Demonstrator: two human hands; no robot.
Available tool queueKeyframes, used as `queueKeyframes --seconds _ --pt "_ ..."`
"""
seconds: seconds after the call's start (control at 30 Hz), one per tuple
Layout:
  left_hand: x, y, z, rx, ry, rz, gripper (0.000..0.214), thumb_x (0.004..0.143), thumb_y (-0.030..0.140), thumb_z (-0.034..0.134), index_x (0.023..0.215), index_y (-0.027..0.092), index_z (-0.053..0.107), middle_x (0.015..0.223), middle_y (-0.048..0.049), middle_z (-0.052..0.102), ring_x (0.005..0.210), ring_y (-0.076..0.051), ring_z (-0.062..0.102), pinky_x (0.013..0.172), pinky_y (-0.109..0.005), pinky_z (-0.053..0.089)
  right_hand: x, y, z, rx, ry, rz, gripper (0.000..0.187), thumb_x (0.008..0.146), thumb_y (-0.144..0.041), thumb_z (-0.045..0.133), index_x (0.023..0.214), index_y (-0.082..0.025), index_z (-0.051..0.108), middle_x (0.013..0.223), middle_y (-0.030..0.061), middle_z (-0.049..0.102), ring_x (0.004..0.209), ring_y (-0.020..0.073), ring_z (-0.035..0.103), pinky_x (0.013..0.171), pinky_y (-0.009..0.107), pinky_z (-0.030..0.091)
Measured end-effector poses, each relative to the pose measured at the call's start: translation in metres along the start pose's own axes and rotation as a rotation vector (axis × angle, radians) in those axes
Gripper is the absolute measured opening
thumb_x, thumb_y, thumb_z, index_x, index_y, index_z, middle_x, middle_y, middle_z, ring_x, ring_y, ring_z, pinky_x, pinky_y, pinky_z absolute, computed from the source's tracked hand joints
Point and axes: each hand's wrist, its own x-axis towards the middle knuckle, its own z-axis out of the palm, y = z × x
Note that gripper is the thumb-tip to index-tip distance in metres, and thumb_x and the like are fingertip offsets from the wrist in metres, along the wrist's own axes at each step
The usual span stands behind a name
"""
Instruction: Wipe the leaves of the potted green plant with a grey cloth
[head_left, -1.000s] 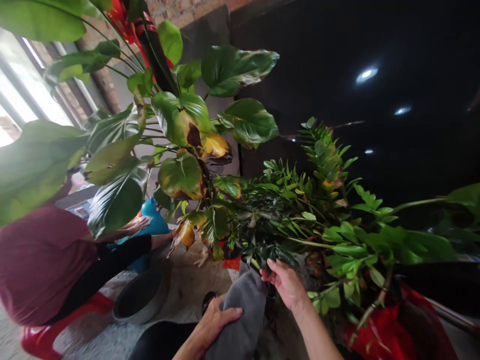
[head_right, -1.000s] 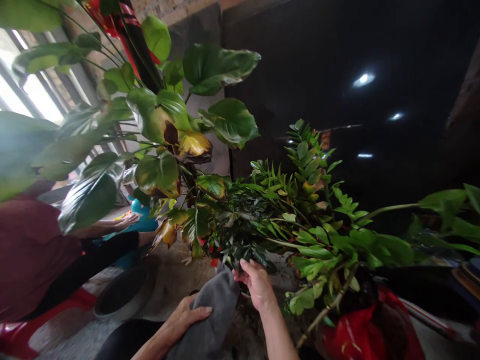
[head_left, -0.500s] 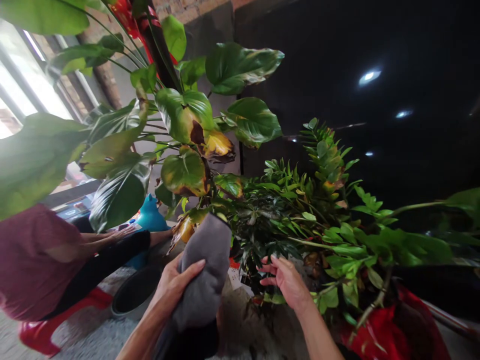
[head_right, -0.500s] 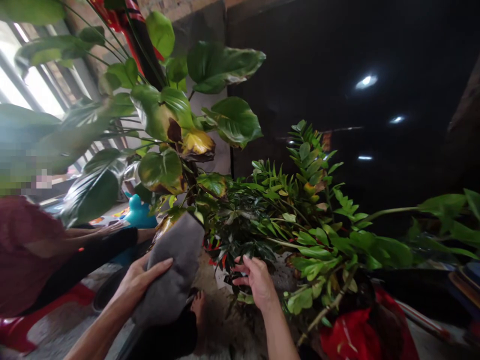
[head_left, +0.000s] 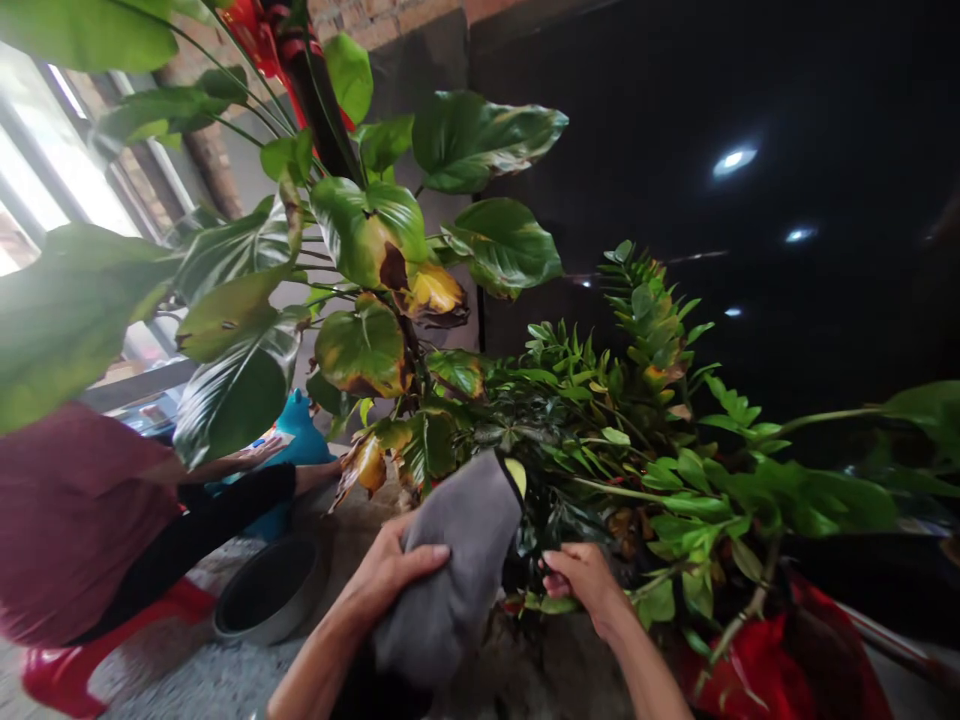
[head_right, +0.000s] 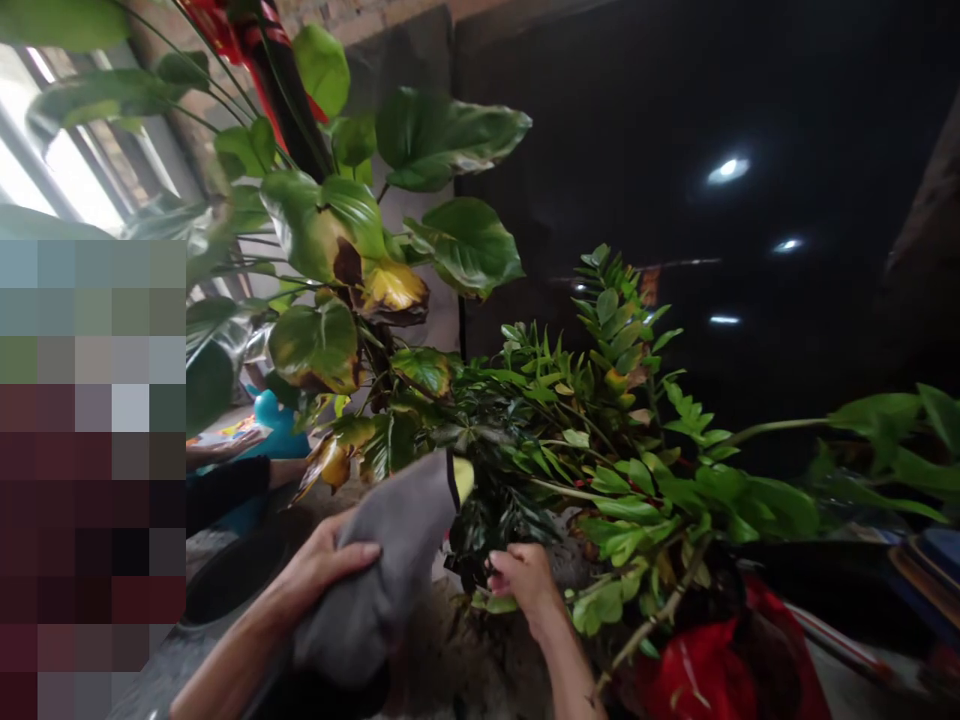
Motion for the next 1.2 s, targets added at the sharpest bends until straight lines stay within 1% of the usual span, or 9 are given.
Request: queueKeyframes --seconds 0.13,0.3,0.4,0.57,0.67,0.8,0.9,1.1,1.2 --pt "0.03 0.014 0.028 -0.061 0.079 0.104 0.051 0.053 0.042 0.076 0.094 0.013 0.067 0.073 -0.0025 0.068 0.062 -0.017 0.059 0.058 -0.024 0.046 0.005 0.002 0.006 -0.005 0.029 0.01 0.022 0.044 -0.039 0.065 0.046 -0.018 0.058 0.047 0.0008 0.057 0.049 0.0153 0.056 0.051 0.029 0.046" --pt "0.032 -0.013 0.037 0.282 -0.203 0.077 0.042 0.05 0.03 0.078 0.089 0.017 0.072 0.074 0.0008 0.069 0.072 -0.019 0.058 0.062 -0.023 0.045 0.003 0.012 0.008 -0.03 0.027 0.024 0.016 0.046 -0.031 0.065 0.044 -0.021 0.053 0.041 -0.0007 0.054 0.044 0.0156 0.052 0.048 0.03 0.043" --pt "0.02 -0.007 0.026 0.171 -0.316 -0.005 0.039 0.054 0.035 0.076 0.088 0.016 0.073 0.072 -0.0001 0.069 0.066 -0.017 0.058 0.058 -0.023 0.045 0.001 0.014 0.004 -0.04 0.009 0.043 0.015 0.045 -0.03 0.067 0.045 -0.021 0.055 0.04 -0.0011 0.055 0.042 0.0156 0.051 0.046 0.03 0.042" --pt "0.034 0.032 0.029 -0.13 -0.024 0.143 0.05 0.05 0.041 0.079 0.09 0.015 0.069 0.072 -0.002 0.068 0.062 -0.016 0.059 0.059 -0.024 0.046 -0.001 0.005 0.001 -0.003 -0.012 0.038 0.025 0.043 -0.039 0.068 0.052 -0.016 0.065 0.045 0.0009 0.059 0.049 0.0162 0.057 0.055 0.031 0.047" --pt "0.048 0.026 0.036 -0.049 0.059 0.198 0.046 0.055 0.04 0.075 0.093 0.015 0.068 0.078 -0.0029 0.07 0.069 -0.019 0.061 0.065 -0.026 0.048 0.001 0.002 0.002 0.054 0.005 0.034 0.028 0.042 -0.043 0.069 0.052 -0.017 0.062 0.044 -0.0005 0.057 0.049 0.016 0.057 0.055 0.031 0.048" --pt "0.04 -0.009 0.027 0.4 -0.178 0.076 0.039 0.051 0.024 0.076 0.089 0.015 0.072 0.074 0.0007 0.069 0.074 -0.02 0.06 0.064 -0.024 0.046 0.005 0.006 0.0 0.109 0.035 0.06 0.027 0.042 -0.036 0.071 0.041 -0.021 0.049 0.038 -0.0032 0.051 0.042 0.0138 0.053 0.048 0.028 0.045" --pt "0.025 -0.013 0.014 0.31 -0.315 -0.029 0.039 0.054 0.031 0.076 0.089 0.015 0.072 0.073 0.001 0.068 0.067 -0.017 0.059 0.058 -0.023 0.045 0.005 0.009 -0.003 0.126 0.038 0.075 0.026 0.042 -0.031 0.072 0.04 -0.02 0.048 0.036 -0.0036 0.05 0.04 0.0134 0.052 0.046 0.028 0.045" --pt "0.032 0.029 0.015 -0.148 0.12 0.16 0.046 0.052 0.039 0.079 0.089 0.015 0.066 0.074 -0.0037 0.069 0.062 -0.018 0.061 0.06 -0.026 0.049 0.002 0.003 -0.001 0.169 0.062 0.047 0.028 0.041 -0.036 0.075 0.046 -0.019 0.053 0.044 -0.0018 0.056 0.047 0.0151 0.058 0.052 0.029 0.049" --pt "0.035 0.012 0.02 -0.063 0.203 0.149 0.045 0.054 0.039 0.077 0.089 0.014 0.068 0.075 -0.0049 0.071 0.067 -0.02 0.063 0.065 -0.028 0.05 0.001 0.0 0.002 0.177 0.077 0.042 0.031 0.039 -0.038 0.076 0.045 -0.019 0.053 0.042 -0.0012 0.055 0.044 0.0147 0.057 0.049 0.028 0.048"
